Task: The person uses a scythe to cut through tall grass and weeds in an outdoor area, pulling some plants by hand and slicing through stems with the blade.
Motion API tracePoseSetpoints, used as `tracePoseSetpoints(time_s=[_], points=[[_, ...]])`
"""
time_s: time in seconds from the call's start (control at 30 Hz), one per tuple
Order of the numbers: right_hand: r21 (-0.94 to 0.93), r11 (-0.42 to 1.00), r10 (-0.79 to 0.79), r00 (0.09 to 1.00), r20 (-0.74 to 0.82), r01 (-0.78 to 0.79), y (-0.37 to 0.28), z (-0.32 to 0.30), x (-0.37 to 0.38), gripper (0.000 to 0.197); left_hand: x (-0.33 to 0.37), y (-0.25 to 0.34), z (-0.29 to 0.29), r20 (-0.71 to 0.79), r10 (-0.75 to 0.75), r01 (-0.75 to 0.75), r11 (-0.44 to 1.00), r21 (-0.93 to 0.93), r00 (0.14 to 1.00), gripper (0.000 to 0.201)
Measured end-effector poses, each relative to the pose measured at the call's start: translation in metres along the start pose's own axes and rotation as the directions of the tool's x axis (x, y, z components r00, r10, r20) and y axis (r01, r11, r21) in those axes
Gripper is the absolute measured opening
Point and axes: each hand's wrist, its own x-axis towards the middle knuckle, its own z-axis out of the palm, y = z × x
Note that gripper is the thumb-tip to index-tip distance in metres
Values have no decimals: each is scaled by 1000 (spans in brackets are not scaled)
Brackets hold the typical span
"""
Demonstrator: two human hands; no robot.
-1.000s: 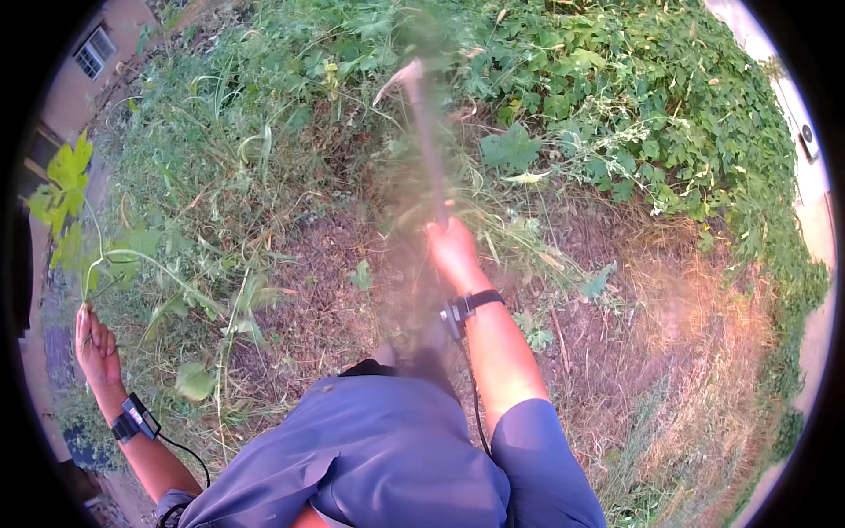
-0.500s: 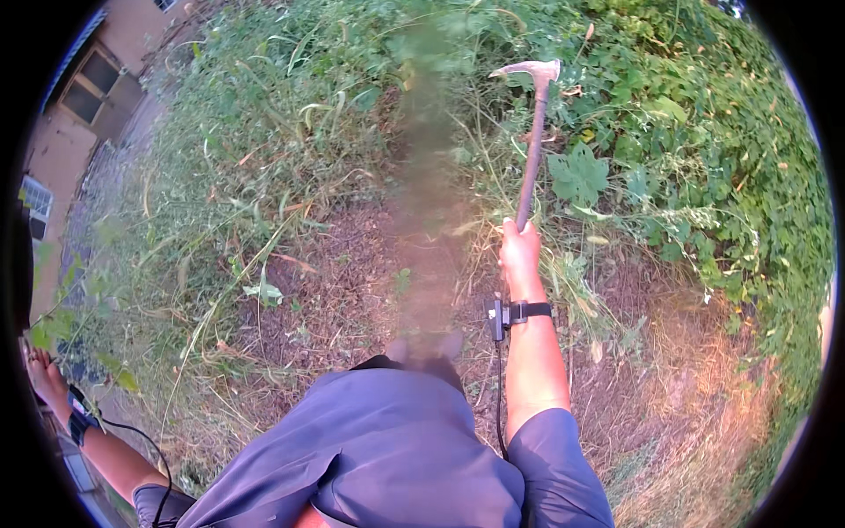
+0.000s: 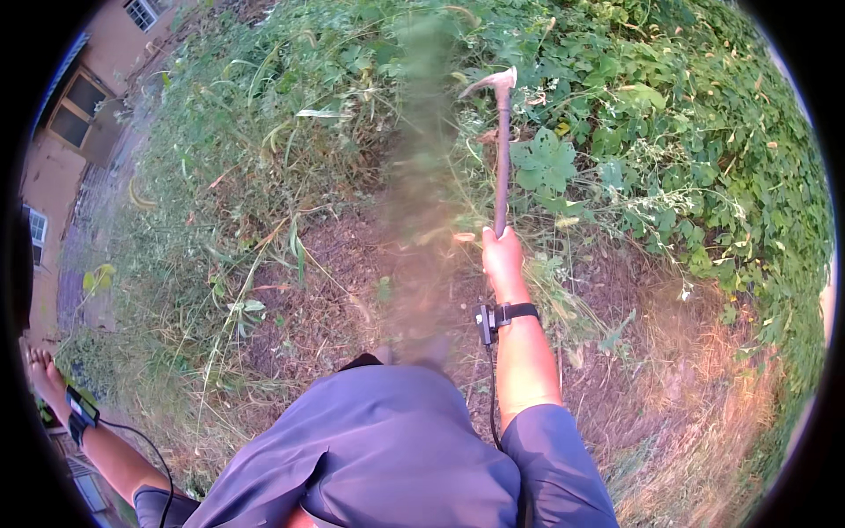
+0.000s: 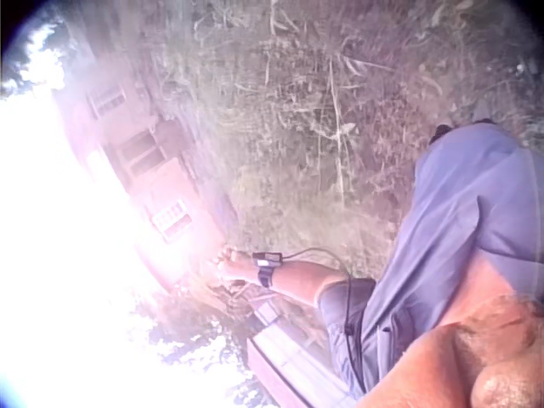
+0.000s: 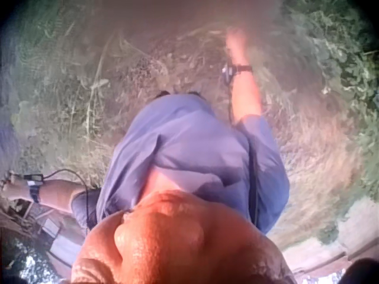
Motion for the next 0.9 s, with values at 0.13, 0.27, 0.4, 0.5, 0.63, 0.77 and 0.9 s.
tracePoseSetpoints(time_s=[0.13, 0.27, 0.4, 0.5, 0.63, 0.77, 0.9], points=[[-17, 999, 30, 995, 100, -28, 17, -7, -4, 27, -41, -80, 208, 260, 30, 46, 958, -282, 965, 22], [-58, 987, 161, 971, 176, -153, 30, -36, -44, 26, -190, -127, 441, 364, -208, 327, 895, -303, 908, 16], [-132, 977, 192, 965, 179, -170, 51, -57, -95, 30, -337, -162, 602, 531, -543, 649, 761, -18, 651, 12], [-155, 978, 171, 966, 196, -141, 35, -67, -142, 31, -412, -226, 665, 601, -715, 749, 604, 273, 357, 10], [-281, 935, 270, 948, 168, -217, -9, -77, -193, 30, -481, -306, 735, 535, -831, 847, 386, 365, 148, 5], [-301, 916, 324, 932, 161, -267, -44, -77, -223, 28, -501, -403, 764, 588, -808, 873, 280, 399, -10, 7], [-334, 845, 467, 881, 80, -417, -66, -68, -247, 26, -512, -355, 798, 501, -853, 939, 37, 342, -149, 10]])
